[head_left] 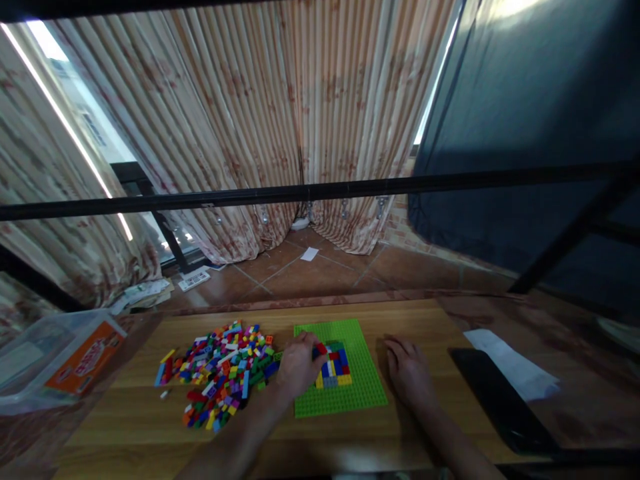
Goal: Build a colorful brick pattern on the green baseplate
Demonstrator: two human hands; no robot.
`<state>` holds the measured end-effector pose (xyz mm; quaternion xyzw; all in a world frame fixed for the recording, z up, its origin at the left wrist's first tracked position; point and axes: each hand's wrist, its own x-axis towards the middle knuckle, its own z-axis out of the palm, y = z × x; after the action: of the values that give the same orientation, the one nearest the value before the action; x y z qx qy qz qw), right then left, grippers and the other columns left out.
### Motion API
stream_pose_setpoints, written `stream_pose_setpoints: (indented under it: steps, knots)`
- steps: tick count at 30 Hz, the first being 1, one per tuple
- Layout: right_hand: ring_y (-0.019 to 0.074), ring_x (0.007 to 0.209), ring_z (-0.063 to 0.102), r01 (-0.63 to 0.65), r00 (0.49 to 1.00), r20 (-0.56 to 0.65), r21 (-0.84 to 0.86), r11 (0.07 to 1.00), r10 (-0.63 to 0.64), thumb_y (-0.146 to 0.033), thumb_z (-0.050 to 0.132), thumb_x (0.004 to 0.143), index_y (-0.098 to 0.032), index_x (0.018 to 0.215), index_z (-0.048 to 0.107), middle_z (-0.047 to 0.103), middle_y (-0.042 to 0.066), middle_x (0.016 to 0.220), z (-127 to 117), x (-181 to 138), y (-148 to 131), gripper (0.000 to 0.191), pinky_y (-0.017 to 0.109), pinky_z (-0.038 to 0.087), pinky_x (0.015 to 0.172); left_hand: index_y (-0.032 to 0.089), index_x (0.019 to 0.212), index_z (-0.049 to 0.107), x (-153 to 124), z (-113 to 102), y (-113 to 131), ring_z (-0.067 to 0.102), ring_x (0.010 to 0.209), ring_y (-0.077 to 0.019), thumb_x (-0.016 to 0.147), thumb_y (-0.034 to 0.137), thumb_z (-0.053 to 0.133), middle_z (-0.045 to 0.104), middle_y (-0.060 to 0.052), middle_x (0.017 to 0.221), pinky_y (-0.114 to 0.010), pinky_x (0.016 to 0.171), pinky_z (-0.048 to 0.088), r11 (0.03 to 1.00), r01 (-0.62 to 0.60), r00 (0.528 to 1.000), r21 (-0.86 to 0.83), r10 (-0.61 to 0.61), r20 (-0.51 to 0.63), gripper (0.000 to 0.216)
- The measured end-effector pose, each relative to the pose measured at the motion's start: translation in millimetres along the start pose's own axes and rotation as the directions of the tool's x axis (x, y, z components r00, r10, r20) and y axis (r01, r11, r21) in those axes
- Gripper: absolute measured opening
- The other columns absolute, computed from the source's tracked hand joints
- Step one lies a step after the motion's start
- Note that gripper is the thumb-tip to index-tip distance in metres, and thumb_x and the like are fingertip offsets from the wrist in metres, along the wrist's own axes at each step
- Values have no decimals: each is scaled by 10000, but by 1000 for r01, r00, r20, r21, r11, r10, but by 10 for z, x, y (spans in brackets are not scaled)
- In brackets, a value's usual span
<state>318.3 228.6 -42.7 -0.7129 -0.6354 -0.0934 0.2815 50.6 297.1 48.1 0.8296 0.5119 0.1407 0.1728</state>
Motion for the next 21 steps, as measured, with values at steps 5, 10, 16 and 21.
stream_pose_setpoints:
  steps: [5,10,16,21]
  knots:
    - [257,1048,544,2,1000,-7,2,1000,-2,-233,410,939,-144,1064,682,649,128,1144,-8,-1,1,313,408,462,926,184,925,623,29,59,98,610,979,-245,834,305,646,657,-63,985,-397,925,416,996,1,1000,88,2,-30,153]
    - [250,1024,553,13,999,-47,20,1000,-12,-236,439,930,-161,1044,682,658,118,1119,11,-7,18,278,405,463,910,185,859,640,70,92,145,612,986,-261,825,401,665,661,-65,938,-408,930,397,988,39,999,148,-36,-20,219]
    - [253,1005,554,36,997,-68,-1,999,-36,-236,454,930,-163,1041,679,661,111,1120,29,-9,35,261,405,465,899,188,793,646,81,83,113,620,966,-262,842,491,621,668,-68,918,-415,923,392,987,58,998,150,-57,-16,308]
    - [250,989,561,44,996,-78,-2,999,-44,-234,459,925,-170,1035,682,667,112,1102,34,-10,47,257,406,470,884,190,1003,658,71,116,50,598,1048,-261,768,363,720,671,-66,1049,-403,949,406,999,30,998,31,-28,-47,299]
